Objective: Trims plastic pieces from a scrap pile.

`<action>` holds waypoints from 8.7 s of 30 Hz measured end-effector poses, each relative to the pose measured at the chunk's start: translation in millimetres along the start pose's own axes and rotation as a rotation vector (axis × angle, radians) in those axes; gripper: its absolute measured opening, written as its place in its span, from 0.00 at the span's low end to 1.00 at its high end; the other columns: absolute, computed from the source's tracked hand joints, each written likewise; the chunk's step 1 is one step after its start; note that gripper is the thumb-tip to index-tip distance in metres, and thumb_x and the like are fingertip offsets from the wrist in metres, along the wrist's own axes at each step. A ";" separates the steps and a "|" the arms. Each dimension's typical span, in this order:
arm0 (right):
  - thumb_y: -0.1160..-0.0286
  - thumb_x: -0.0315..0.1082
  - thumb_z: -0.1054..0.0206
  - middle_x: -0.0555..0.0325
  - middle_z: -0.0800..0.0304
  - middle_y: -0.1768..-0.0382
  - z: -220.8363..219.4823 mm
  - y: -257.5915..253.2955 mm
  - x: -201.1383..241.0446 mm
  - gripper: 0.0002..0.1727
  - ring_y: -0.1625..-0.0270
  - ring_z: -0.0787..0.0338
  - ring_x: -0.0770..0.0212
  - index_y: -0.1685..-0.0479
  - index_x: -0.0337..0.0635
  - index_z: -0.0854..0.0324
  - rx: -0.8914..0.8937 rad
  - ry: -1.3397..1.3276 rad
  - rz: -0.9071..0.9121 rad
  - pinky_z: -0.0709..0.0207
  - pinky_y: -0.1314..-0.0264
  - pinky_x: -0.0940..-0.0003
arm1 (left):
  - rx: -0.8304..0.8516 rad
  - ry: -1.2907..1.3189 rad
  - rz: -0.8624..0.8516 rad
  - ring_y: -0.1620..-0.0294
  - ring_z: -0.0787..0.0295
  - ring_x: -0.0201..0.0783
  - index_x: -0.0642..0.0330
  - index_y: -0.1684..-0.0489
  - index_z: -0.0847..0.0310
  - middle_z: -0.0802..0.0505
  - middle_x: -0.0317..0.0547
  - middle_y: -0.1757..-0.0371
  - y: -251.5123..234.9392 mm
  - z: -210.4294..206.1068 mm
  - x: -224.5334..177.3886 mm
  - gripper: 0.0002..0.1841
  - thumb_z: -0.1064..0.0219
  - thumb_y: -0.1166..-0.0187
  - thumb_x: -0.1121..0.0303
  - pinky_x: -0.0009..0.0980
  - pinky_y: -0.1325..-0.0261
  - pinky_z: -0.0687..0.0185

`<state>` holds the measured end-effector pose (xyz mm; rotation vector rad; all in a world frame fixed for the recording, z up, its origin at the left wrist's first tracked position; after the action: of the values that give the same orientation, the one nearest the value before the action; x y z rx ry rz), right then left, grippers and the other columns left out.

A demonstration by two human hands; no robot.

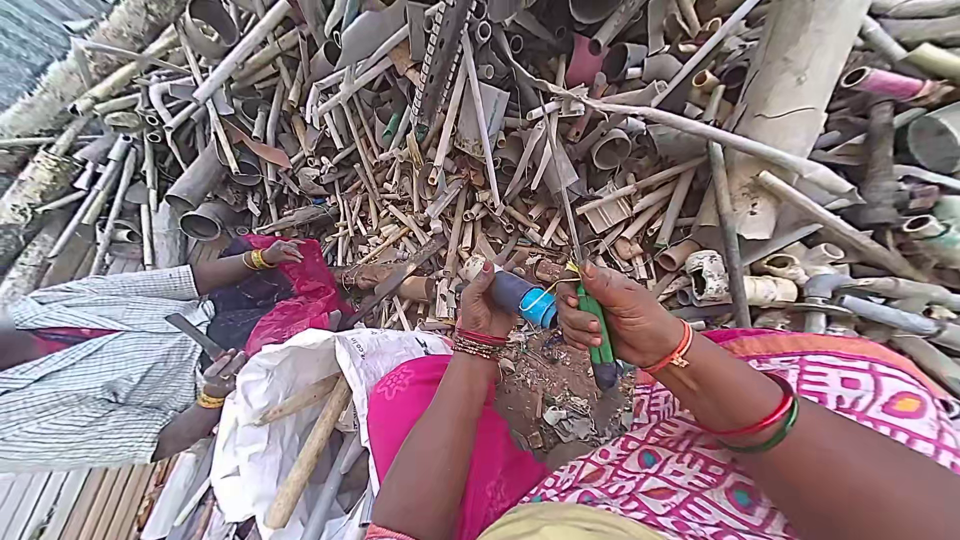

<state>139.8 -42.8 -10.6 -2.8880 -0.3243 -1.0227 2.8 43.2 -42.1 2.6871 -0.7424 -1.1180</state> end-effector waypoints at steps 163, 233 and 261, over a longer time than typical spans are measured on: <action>0.09 0.36 0.51 0.30 0.12 0.55 -12.6 8.3 11.4 0.21 0.49 0.09 0.31 0.45 0.24 0.21 -0.386 1.577 0.217 0.22 0.49 0.36 | 0.027 -0.659 0.019 0.67 0.13 0.31 0.70 0.32 0.39 0.16 0.46 0.58 47.2 -12.4 -9.9 0.29 0.40 0.38 0.84 0.26 0.62 0.12; 0.03 0.39 0.60 0.36 0.14 0.40 -114.9 19.8 -21.7 0.24 0.34 0.11 0.39 0.17 0.36 0.43 -0.482 1.623 -0.444 0.20 0.35 0.43 | -0.099 -1.373 -0.670 0.44 0.11 0.53 0.84 0.32 0.27 0.11 0.72 0.46 97.8 -11.6 -28.1 0.25 0.58 0.07 0.67 0.47 0.35 0.21; 0.10 0.30 0.42 0.59 0.23 0.61 -59.3 25.1 1.1 0.23 0.74 0.19 0.71 0.21 0.41 0.41 -0.484 0.564 -0.074 0.20 0.72 0.77 | -0.096 -1.020 -0.088 0.50 0.18 0.42 0.75 0.26 0.32 0.17 0.61 0.44 72.9 5.9 -19.5 0.26 0.65 0.02 0.61 0.37 0.45 0.20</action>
<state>109.6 -74.6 36.5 -2.7861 -0.1596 -2.1054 -41.4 -10.2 -11.8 1.9377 -0.6220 -2.4840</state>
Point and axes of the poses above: each hand's wrist, its own y-axis away from the middle knuckle, its own z-axis out of the back of the hand, x = y × z, the point moved 3 cm from there along -y, towards the middle knuckle
